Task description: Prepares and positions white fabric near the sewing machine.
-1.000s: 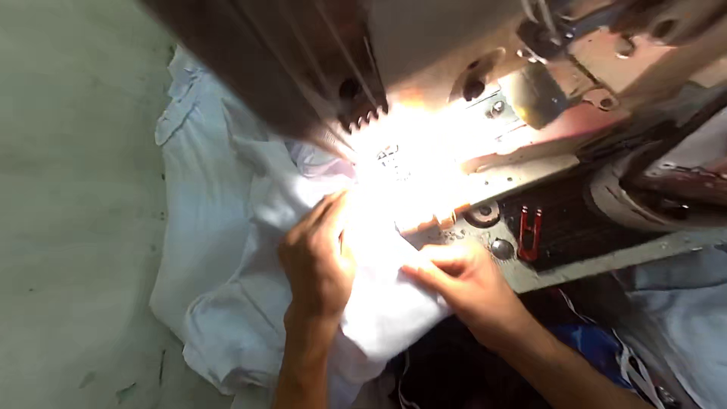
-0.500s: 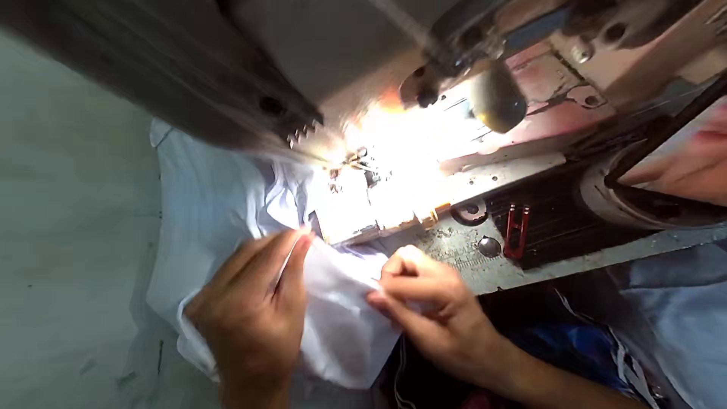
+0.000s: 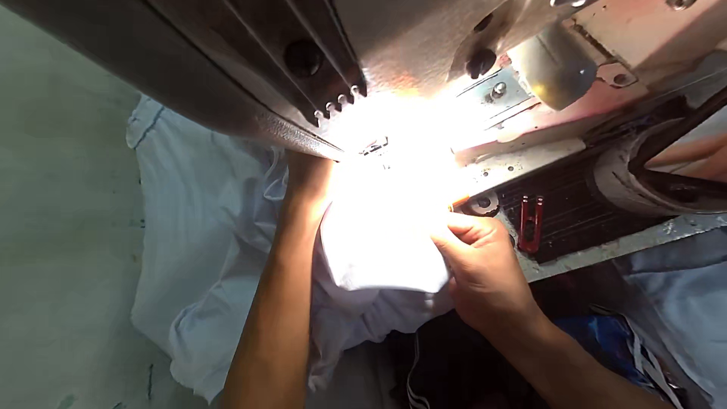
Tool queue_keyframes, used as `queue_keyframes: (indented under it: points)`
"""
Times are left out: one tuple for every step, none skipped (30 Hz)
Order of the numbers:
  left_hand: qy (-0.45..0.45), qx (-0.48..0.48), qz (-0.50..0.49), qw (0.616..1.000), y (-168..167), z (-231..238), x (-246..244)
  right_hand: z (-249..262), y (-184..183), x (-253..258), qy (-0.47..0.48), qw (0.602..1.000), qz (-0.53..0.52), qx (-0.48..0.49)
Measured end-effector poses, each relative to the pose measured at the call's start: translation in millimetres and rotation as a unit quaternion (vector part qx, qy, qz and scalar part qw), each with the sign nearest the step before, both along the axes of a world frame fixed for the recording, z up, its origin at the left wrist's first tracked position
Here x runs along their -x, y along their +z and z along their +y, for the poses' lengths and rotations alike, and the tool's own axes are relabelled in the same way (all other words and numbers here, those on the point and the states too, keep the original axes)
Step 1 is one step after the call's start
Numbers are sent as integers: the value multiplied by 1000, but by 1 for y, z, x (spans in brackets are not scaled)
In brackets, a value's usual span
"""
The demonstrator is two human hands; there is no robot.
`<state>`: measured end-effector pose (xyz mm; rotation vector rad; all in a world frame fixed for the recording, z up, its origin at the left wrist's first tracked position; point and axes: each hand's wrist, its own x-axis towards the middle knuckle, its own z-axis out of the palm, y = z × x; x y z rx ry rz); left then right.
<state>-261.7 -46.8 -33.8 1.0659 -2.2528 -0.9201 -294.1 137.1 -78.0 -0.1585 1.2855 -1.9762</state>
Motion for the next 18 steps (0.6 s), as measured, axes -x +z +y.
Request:
queue_keyframes:
  points:
    - [-8,23,-7,1000,-2,-2,0,-1,-1,0,-3,1000,7,-4]
    - [-13,56,-38,998,-2,-3,2,-1,-1,0,-7,1000,13,-7]
    - [-19,91,-89,992,2,-2,5,-1,-2,-1,-9,1000,15,-9]
    - [-29,121,-138,983,6,-1,7,-1,-2,-2,-13,1000,17,-11]
    - [-34,138,-166,976,8,-1,9,-2,-2,-3,-17,1000,19,-12]
    - [-35,162,-174,971,9,-1,9,-3,-2,-4,-21,999,23,-15]
    - [-28,181,-173,968,10,0,8,-5,-1,-4,-26,999,30,-16]
    - [-16,207,-148,967,10,2,2,-4,-2,-3,-24,999,44,-18]
    - [-11,229,-89,969,8,8,-10,-2,-3,-1,-15,998,66,-19]
    - [-27,263,-44,963,11,19,-23,-1,-5,2,-6,995,93,-19]
    - [-42,279,-23,959,14,32,-33,0,-6,4,2,993,117,-20]
    - [-62,283,-25,957,11,46,-40,1,-9,5,5,991,131,-24]
    - [-84,284,-53,954,3,56,-44,2,-11,3,8,990,137,-28]
    - [-101,278,-87,951,-5,62,-48,3,-13,1,11,990,140,-33]
    - [-115,265,-106,952,-8,63,-50,4,-15,-1,17,988,150,-32]
    - [-122,254,-117,952,-6,60,-51,4,-15,-1,28,986,162,-26]
    - [-122,248,-125,953,-2,60,-50,6,-14,-1,40,984,170,-19]
    - [-117,232,-130,957,3,64,-52,10,-13,-2,51,983,173,-21]
